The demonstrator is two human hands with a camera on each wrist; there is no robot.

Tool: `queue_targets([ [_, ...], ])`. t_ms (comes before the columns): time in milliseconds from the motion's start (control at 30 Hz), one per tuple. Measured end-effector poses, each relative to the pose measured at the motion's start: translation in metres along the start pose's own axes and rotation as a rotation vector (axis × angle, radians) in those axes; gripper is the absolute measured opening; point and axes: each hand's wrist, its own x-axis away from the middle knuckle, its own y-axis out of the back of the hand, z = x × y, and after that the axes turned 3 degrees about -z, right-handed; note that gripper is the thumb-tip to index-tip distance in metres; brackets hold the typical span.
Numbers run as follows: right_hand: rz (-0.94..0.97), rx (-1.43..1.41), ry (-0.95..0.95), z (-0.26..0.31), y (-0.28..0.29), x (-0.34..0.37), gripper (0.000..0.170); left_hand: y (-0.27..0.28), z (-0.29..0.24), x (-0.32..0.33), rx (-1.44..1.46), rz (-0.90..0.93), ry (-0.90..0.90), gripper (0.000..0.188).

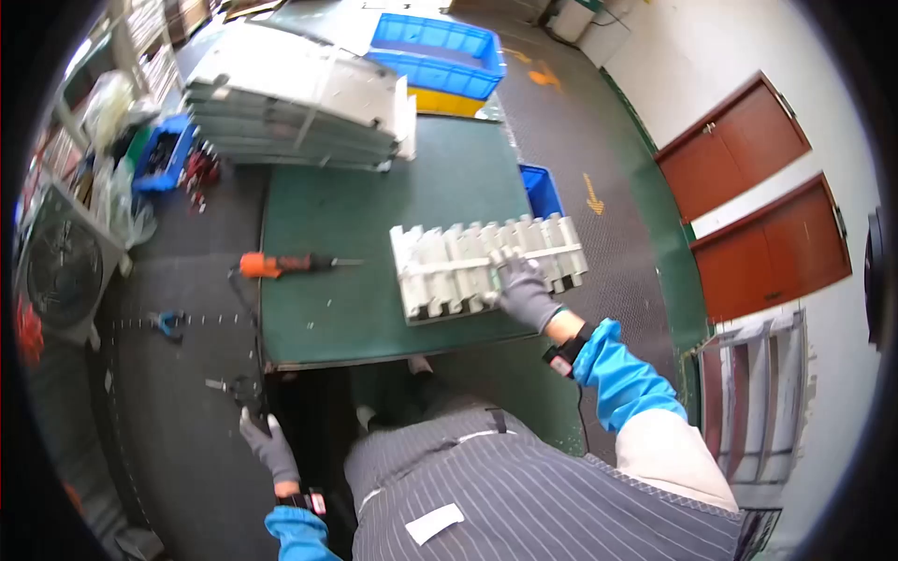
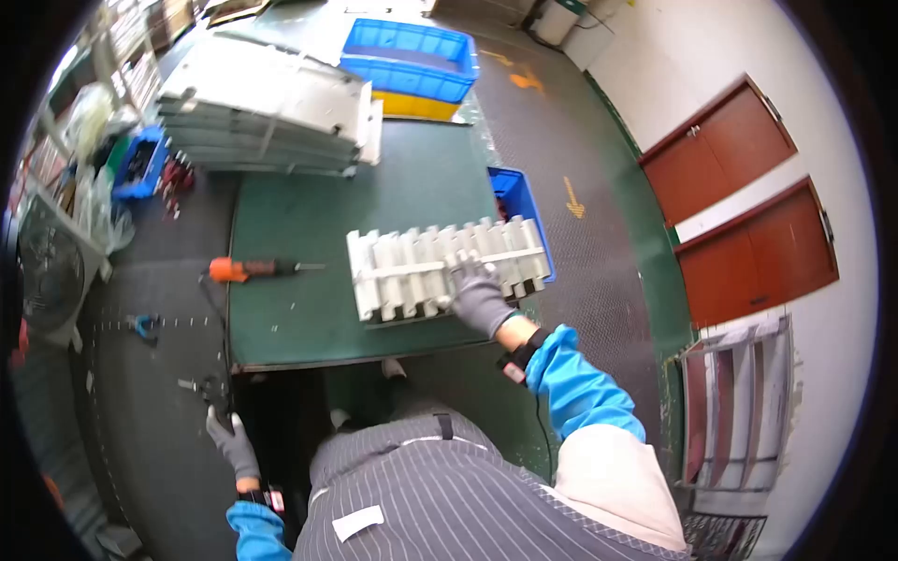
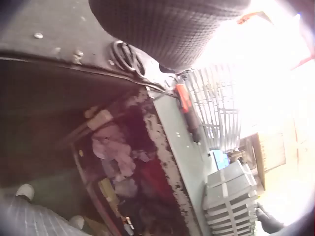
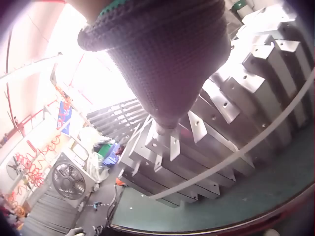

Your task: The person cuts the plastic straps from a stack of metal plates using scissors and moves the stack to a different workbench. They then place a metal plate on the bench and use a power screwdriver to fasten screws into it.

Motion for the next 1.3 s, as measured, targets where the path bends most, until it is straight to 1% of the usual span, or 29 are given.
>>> queue_targets([
  [67,-0.072,-0.061,0.109,0.018,0.000,0.014,0.075,-0.011,-0.002,-0.010,0.244,0.028,-0.004,0.050],
  [100,-0.192,-0.254,0.170,-0.026,0.011,-0.011,0.067,-0.012,-0.080,-0.034,0.180,-0.010,-0.086,0.050],
  [167,-0.277,-0.367,0.144,-0.070,0.039,0.001,0.057,-0.033,-0.134,-0.022,0.407,0.230,-0.098,0.047],
  [233,-0.507,-0.448,0.082,-0.121,0.049,-0.001,0.045,-0.044,-0.206,-0.028,0.342,0.290,-0.198,0.037],
  [267,-0.589,-0.419,0.045,-0.147,0.054,0.000,0.038,-0.047,-0.240,-0.031,0.332,0.339,-0.291,0.036],
  [300,-0.656,-0.428,-0.067,-0.171,0.048,-0.002,0.033,-0.052,-0.275,-0.035,0.321,0.386,-0.384,0.035],
  [333,-0.668,-0.535,-0.168,-0.193,0.039,-0.003,0.031,-0.059,-0.311,-0.037,0.343,0.452,-0.436,0.034],
  [367,-0.602,-0.562,-0.248,-0.217,0.022,-0.002,0.029,-0.066,-0.346,-0.039,0.364,0.519,-0.483,0.034],
  [433,-0.285,-0.820,-0.451,-0.255,-0.025,-0.004,0.031,-0.081,-0.402,-0.040,0.282,0.669,-0.634,0.037],
  [467,-0.279,-0.836,-0.450,-0.265,-0.050,-0.006,0.031,-0.089,-0.430,-0.037,0.260,0.732,-0.663,0.038],
  [533,-0.077,-1.298,-0.333,-0.273,-0.088,-0.009,0.034,-0.112,-0.472,-0.028,0.202,0.861,-0.706,0.040],
  [567,-0.071,-1.313,-0.331,-0.270,-0.094,-0.011,0.034,-0.128,-0.485,-0.024,0.164,0.928,-0.720,0.041],
  [600,0.043,-1.558,-0.414,-0.265,-0.098,-0.013,0.035,-0.143,-0.496,-0.021,0.179,0.882,-0.885,0.043],
  [633,0.165,-1.800,-0.499,-0.261,-0.102,-0.016,0.036,-0.153,-0.509,-0.016,0.109,1.012,-0.800,0.046],
  [700,0.191,-1.881,-0.503,-0.262,-0.117,-0.021,0.037,-0.183,-0.517,-0.007,0.054,0.946,-0.951,0.047],
  [767,0.206,-1.762,-0.545,-0.266,-0.131,-0.024,0.040,-0.201,-0.527,-0.002,-0.120,1.038,-0.921,0.040],
  [800,0.173,-1.571,-0.561,-0.267,-0.144,-0.025,0.040,-0.207,-0.535,0.001,-0.226,1.059,-0.895,0.038],
  [833,0.182,-1.584,-0.571,-0.268,-0.157,-0.026,0.040,-0.212,-0.541,0.004,-0.333,1.080,-0.866,0.036],
  [867,0.191,-1.614,-0.606,-0.268,-0.170,-0.024,0.039,-0.220,-0.538,0.007,-0.320,1.012,-0.921,0.033],
  [900,0.202,-1.641,-0.640,-0.266,-0.178,-0.022,0.039,-0.224,-0.543,0.008,-0.333,1.027,-0.917,0.033],
  [933,0.174,-1.566,-0.612,-0.267,-0.186,-0.023,0.040,-0.227,-0.550,0.009,-0.286,1.061,-0.877,0.031],
  [967,0.186,-1.574,-0.615,-0.269,-0.192,-0.023,0.040,-0.230,-0.555,0.009,-0.238,1.089,-0.836,0.031],
  [1033,0.222,-1.543,-0.649,-0.270,-0.188,-0.027,0.042,-0.238,-0.556,0.010,-0.185,1.067,-0.811,0.029],
  [1067,0.157,-1.335,-0.594,-0.268,-0.185,-0.030,0.039,-0.239,-0.559,0.007,-0.194,1.100,-0.794,0.029],
  [1100,0.163,-1.342,-0.583,-0.263,-0.182,-0.030,0.039,-0.237,-0.563,0.005,-0.202,1.132,-0.777,0.029],
  [1167,-0.016,-1.062,-0.648,-0.256,-0.177,-0.028,0.035,-0.232,-0.564,0.005,-0.180,1.108,-0.783,0.029],
  [1200,0.003,-1.118,-0.677,-0.255,-0.173,-0.030,0.032,-0.228,-0.565,0.005,-0.161,1.099,-0.765,0.029],
  [1233,-0.041,-1.136,-0.640,-0.258,-0.176,-0.028,0.032,-0.226,-0.567,0.005,-0.139,1.084,-0.744,0.029],
  [1300,-0.043,-1.155,-0.626,-0.262,-0.182,-0.027,0.032,-0.220,-0.565,0.005,-0.082,1.078,-0.668,0.027],
])
